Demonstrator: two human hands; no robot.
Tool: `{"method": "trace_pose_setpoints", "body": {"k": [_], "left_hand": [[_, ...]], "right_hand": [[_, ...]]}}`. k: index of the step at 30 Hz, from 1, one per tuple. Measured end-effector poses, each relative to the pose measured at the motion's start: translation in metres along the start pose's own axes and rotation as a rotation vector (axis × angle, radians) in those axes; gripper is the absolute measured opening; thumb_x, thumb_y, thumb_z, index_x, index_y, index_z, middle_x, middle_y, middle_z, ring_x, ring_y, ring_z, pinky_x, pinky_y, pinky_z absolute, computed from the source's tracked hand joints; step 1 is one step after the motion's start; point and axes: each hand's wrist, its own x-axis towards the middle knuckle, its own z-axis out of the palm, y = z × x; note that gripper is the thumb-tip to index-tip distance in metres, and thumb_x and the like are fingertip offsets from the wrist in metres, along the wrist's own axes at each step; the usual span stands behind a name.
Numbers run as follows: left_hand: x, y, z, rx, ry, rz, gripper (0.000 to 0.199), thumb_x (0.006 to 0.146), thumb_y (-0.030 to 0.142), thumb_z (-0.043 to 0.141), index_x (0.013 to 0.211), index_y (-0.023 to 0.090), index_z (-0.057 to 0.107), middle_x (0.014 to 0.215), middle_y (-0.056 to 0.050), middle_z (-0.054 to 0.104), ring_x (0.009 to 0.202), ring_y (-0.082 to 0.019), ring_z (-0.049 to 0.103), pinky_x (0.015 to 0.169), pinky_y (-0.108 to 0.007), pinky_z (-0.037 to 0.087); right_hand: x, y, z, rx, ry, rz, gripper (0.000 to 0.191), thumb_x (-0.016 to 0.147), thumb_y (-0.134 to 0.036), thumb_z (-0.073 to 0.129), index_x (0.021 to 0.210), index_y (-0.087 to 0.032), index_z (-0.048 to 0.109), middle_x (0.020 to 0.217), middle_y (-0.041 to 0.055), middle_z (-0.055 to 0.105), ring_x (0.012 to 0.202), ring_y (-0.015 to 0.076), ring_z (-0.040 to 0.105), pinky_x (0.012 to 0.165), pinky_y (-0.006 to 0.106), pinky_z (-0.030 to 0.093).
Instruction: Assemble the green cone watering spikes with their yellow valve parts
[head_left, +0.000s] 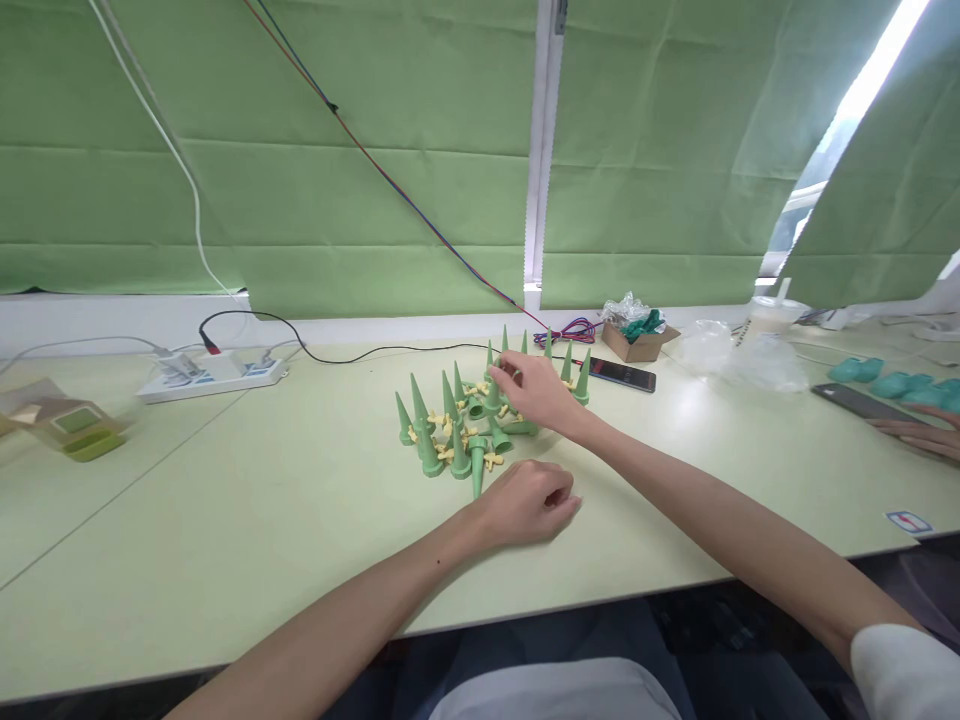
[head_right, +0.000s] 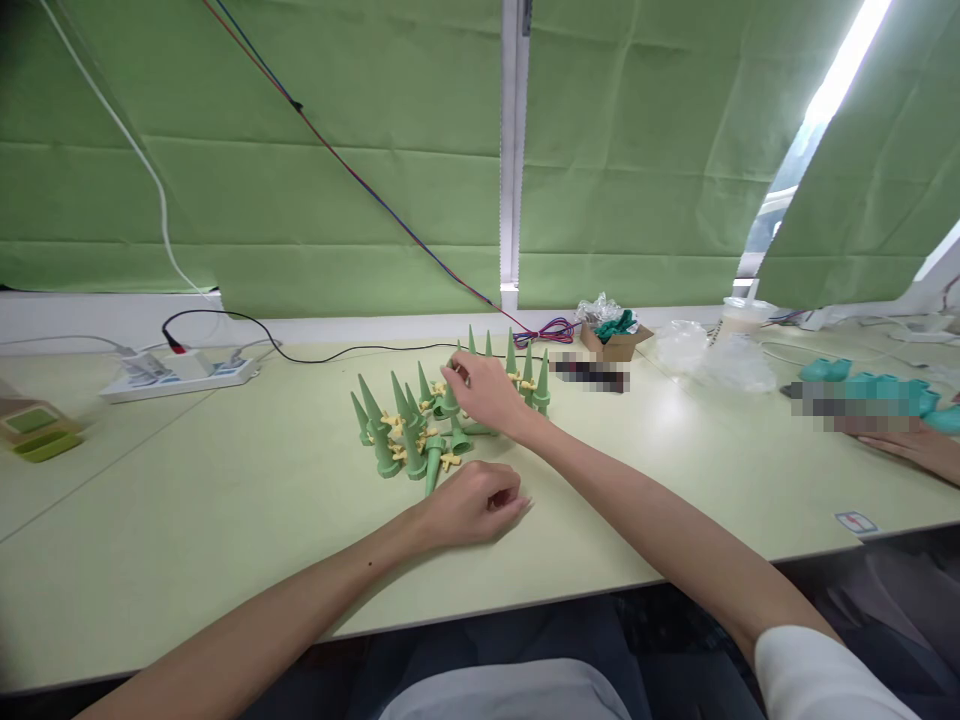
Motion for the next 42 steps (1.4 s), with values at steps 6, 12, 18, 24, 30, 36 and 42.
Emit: {"method": "trace_pose_setpoints", "body": {"k": [6, 12, 18, 24, 30, 36, 42], "left_hand": [[0.000, 0.001, -0.001, 0.021, -0.010, -0.015, 0.032, 0.084, 0.021, 0.052, 0.060, 0.018, 0.031, 0.055, 0.004, 0.037, 0.051, -0.009, 0.028, 0.053, -0.028, 0.021], [0.000, 0.000, 0.001, 0.032, -0.013, 0.021, 0.033, 0.085, 0.021, 0.052, 0.061, 0.018, 0.030, 0.056, 0.004, 0.038, 0.053, -0.010, 0.029, 0.054, -0.029, 0.022], [-0.001, -0.001, 0.002, 0.039, -0.018, 0.025, 0.033, 0.085, 0.020, 0.052, 0.061, 0.018, 0.030, 0.056, 0.004, 0.037, 0.052, -0.010, 0.028, 0.053, -0.030, 0.021], [0.000, 0.002, -0.001, 0.032, -0.019, 0.016, 0.033, 0.085, 0.019, 0.052, 0.060, 0.019, 0.029, 0.054, 0.004, 0.035, 0.051, -0.010, 0.027, 0.052, -0.029, 0.021], [0.000, 0.001, 0.000, 0.036, -0.022, 0.029, 0.032, 0.085, 0.020, 0.052, 0.061, 0.019, 0.031, 0.056, 0.003, 0.038, 0.052, -0.011, 0.029, 0.053, -0.030, 0.023], [0.000, 0.000, 0.001, 0.041, -0.029, 0.028, 0.033, 0.086, 0.021, 0.051, 0.061, 0.019, 0.030, 0.056, 0.003, 0.038, 0.052, -0.010, 0.029, 0.053, -0.029, 0.022], [0.000, 0.000, 0.001, 0.051, -0.030, 0.029, 0.034, 0.086, 0.021, 0.052, 0.061, 0.019, 0.029, 0.056, 0.003, 0.038, 0.052, -0.011, 0.028, 0.053, -0.030, 0.021]], "right_hand": [[0.033, 0.002, 0.027, -0.006, -0.006, -0.051, 0.025, 0.095, -0.028, 0.047, 0.072, -0.021, 0.047, 0.067, -0.0004, 0.059, 0.056, 0.0132, 0.045, 0.062, 0.026, 0.033], [0.042, 0.004, 0.039, -0.014, -0.036, -0.060, 0.022, 0.095, -0.026, 0.048, 0.074, -0.020, 0.052, 0.071, 0.0009, 0.062, 0.060, 0.0140, 0.049, 0.064, 0.027, 0.033], [0.047, 0.006, 0.050, 0.029, -0.088, -0.054, 0.022, 0.095, -0.024, 0.048, 0.075, -0.018, 0.056, 0.072, 0.0010, 0.064, 0.062, 0.0137, 0.050, 0.065, 0.026, 0.034], [0.056, 0.006, 0.062, 0.038, -0.166, -0.019, 0.022, 0.092, -0.020, 0.051, 0.071, -0.017, 0.059, 0.071, 0.0022, 0.065, 0.069, 0.0152, 0.054, 0.072, 0.027, 0.037], [0.054, 0.007, 0.063, 0.033, -0.320, 0.054, 0.031, 0.091, -0.016, 0.050, 0.060, -0.019, 0.052, 0.066, 0.0018, 0.062, 0.058, 0.0132, 0.051, 0.066, 0.027, 0.039], [0.051, 0.014, 0.066, 0.122, -0.378, 0.101, 0.031, 0.093, -0.016, 0.050, 0.061, -0.019, 0.047, 0.066, 0.0007, 0.065, 0.042, 0.0087, 0.046, 0.057, 0.026, 0.042], [0.052, 0.012, 0.066, 0.078, -0.389, 0.085, 0.023, 0.093, -0.015, 0.050, 0.071, -0.017, 0.056, 0.073, 0.0036, 0.068, 0.052, 0.0120, 0.053, 0.060, 0.027, 0.042]]}}
